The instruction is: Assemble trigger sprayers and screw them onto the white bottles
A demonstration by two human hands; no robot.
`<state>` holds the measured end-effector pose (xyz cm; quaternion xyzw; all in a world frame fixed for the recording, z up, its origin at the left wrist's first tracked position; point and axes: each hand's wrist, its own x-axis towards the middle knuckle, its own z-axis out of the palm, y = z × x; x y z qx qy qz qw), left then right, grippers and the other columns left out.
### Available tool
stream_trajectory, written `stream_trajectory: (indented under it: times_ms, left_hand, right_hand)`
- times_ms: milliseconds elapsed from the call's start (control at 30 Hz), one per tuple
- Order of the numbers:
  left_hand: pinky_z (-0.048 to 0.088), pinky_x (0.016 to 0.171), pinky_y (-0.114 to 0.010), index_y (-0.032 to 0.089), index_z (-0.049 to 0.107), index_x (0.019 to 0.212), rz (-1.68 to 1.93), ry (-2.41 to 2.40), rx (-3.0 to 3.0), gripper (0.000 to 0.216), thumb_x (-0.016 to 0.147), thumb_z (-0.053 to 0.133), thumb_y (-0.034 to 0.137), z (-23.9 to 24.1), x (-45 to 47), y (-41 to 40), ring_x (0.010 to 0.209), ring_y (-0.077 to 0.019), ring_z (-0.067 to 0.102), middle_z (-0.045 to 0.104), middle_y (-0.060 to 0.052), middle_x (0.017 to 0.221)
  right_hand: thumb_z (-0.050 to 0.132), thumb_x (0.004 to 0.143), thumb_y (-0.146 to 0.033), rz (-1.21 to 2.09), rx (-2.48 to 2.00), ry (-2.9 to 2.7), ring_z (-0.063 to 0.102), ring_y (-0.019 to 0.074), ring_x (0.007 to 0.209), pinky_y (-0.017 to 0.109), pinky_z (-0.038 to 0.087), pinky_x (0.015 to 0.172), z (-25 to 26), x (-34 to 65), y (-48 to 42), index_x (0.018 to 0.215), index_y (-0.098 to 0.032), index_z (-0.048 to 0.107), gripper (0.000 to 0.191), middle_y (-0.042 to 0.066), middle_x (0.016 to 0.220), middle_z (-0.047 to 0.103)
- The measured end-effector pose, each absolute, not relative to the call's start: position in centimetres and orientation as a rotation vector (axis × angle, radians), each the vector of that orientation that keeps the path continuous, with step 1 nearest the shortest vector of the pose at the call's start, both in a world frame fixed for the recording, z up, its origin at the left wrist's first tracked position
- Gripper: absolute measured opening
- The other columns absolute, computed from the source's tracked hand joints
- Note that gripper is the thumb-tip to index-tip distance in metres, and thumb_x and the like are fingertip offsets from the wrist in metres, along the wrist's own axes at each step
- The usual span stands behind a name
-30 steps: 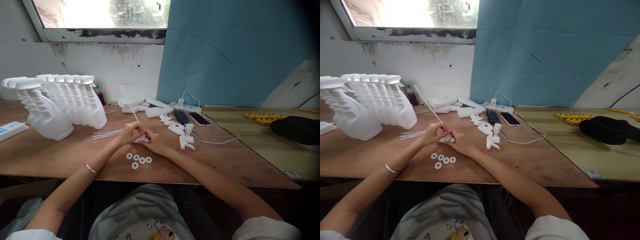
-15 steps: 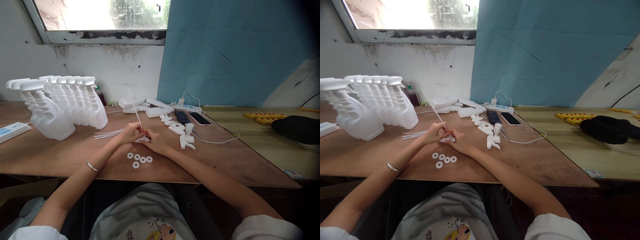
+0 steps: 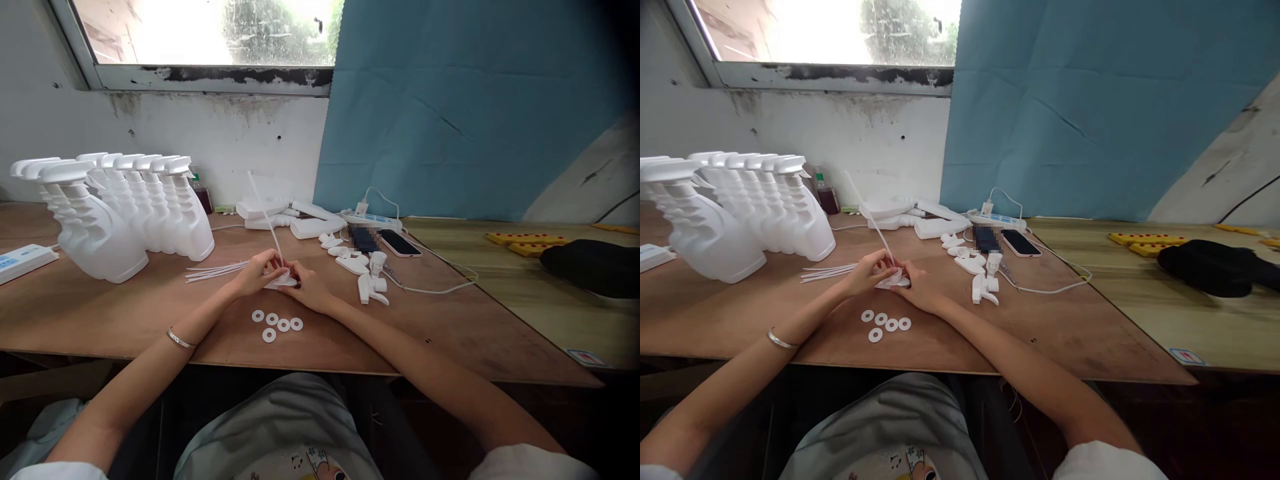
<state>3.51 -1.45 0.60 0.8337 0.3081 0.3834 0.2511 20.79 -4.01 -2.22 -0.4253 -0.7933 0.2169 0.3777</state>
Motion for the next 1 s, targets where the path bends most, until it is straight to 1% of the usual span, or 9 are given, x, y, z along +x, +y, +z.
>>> stream_trajectory:
  times_ms: [167, 267, 333, 433, 600, 733, 800, 900, 1000]
  left_hand:
    - [0.042, 0.062, -0.026, 0.018, 0.057, 0.083, 1.218, 0.947, 1.872, 0.022, 0.072, 0.058, 0.037, 0.8, 3.6, -0.2, 0.070, -0.0142, 0.055, 0.061, -0.004, 0.081]
    - [0.040, 0.058, -0.025, 0.017, 0.057, 0.078, 1.371, 1.162, 1.419, 0.016, 0.066, 0.060, 0.028, 2.1, 2.9, 2.7, 0.068, -0.0138, 0.056, 0.061, -0.004, 0.079]
    - [0.038, 0.055, -0.024, 0.016, 0.057, 0.072, 1.334, 1.310, 1.106, 0.012, 0.062, 0.061, 0.021, 3.3, 2.1, 5.5, 0.063, -0.0128, 0.056, 0.060, -0.004, 0.074]
    - [0.038, 0.054, -0.025, 0.015, 0.052, 0.068, 1.344, 1.454, 0.936, 0.012, 0.063, 0.061, 0.020, 4.3, 1.0, 10.0, 0.057, -0.0125, 0.052, 0.055, -0.004, 0.067]
    - [0.040, 0.055, -0.027, 0.017, 0.047, 0.087, 1.413, 1.577, 0.741, 0.032, 0.066, 0.065, 0.032, 3.8, 0.2, 15.2, 0.062, -0.0140, 0.052, 0.055, -0.005, 0.078]
    - [0.044, 0.055, -0.030, 0.018, 0.047, 0.092, 1.356, 1.523, 0.689, 0.048, 0.060, 0.070, 0.044, 3.4, 0.9, 17.5, 0.069, -0.0197, 0.057, 0.056, -0.009, 0.084]
    - [0.045, 0.057, -0.031, 0.017, 0.048, 0.093, 1.364, 1.518, 0.665, 0.049, 0.058, 0.073, 0.039, 3.4, 1.3, 18.3, 0.074, -0.0219, 0.059, 0.056, -0.011, 0.089]
    - [0.047, 0.059, -0.026, 0.016, 0.048, 0.097, 1.465, 1.508, 0.694, 0.045, 0.060, 0.073, 0.025, 3.5, 1.7, 18.7, 0.078, -0.0185, 0.060, 0.056, -0.009, 0.095]
    - [0.048, 0.059, -0.024, 0.018, 0.048, 0.100, 1.559, 1.486, 0.738, 0.044, 0.063, 0.070, 0.025, 3.3, 2.0, 17.5, 0.079, -0.0153, 0.059, 0.056, -0.007, 0.098]
  right_hand:
    - [0.065, 0.068, -0.028, 0.759, -1.115, -1.796, 0.059, 0.0143, 0.078, 0.030, 0.047, 0.072, -2.6, 20.9, -3.3, 0.100, -0.017, 0.048, 0.038, 0.003, 0.088, 0.063]
    - [0.067, 0.067, -0.028, 0.902, -1.150, -1.631, 0.060, 0.0153, 0.085, 0.032, 0.048, 0.076, -3.1, 21.2, -2.6, 0.100, -0.016, 0.047, 0.040, 0.006, 0.094, 0.063]
    - [0.067, 0.067, -0.028, 0.933, -1.180, -1.585, 0.060, 0.0162, 0.089, 0.032, 0.047, 0.078, -3.3, 21.3, -2.3, 0.100, -0.016, 0.048, 0.040, 0.008, 0.098, 0.063]
    - [0.063, 0.071, -0.032, 0.922, -1.195, -1.598, 0.059, 0.0171, 0.092, 0.033, 0.047, 0.080, -3.3, 21.4, -2.2, 0.100, -0.015, 0.050, 0.036, 0.009, 0.101, 0.062]
    - [0.059, 0.075, -0.038, 0.866, -1.229, -1.633, 0.059, 0.0178, 0.092, 0.034, 0.045, 0.082, -2.9, 21.5, -2.4, 0.097, -0.016, 0.053, 0.032, 0.008, 0.100, 0.063]
    - [0.062, 0.072, -0.036, 0.943, -1.233, -1.568, 0.060, 0.0165, 0.087, 0.032, 0.046, 0.078, -2.7, 21.4, -2.6, 0.104, -0.016, 0.047, 0.040, 0.008, 0.099, 0.062]
    - [0.063, 0.070, -0.040, 0.987, -1.255, -1.500, 0.060, 0.0165, 0.085, 0.031, 0.046, 0.076, -2.6, 21.3, -2.7, 0.102, -0.017, 0.044, 0.044, 0.007, 0.097, 0.062]
    - [0.066, 0.065, -0.043, 0.941, -1.312, -1.426, 0.059, 0.0173, 0.082, 0.030, 0.046, 0.072, -2.4, 21.3, -2.9, 0.094, -0.017, 0.046, 0.043, 0.006, 0.092, 0.061]
    - [0.063, 0.066, -0.043, 0.853, -1.291, -1.340, 0.057, 0.0165, 0.071, 0.029, 0.045, 0.065, -1.8, 21.5, -3.1, 0.096, -0.018, 0.049, 0.041, 0.003, 0.082, 0.060]
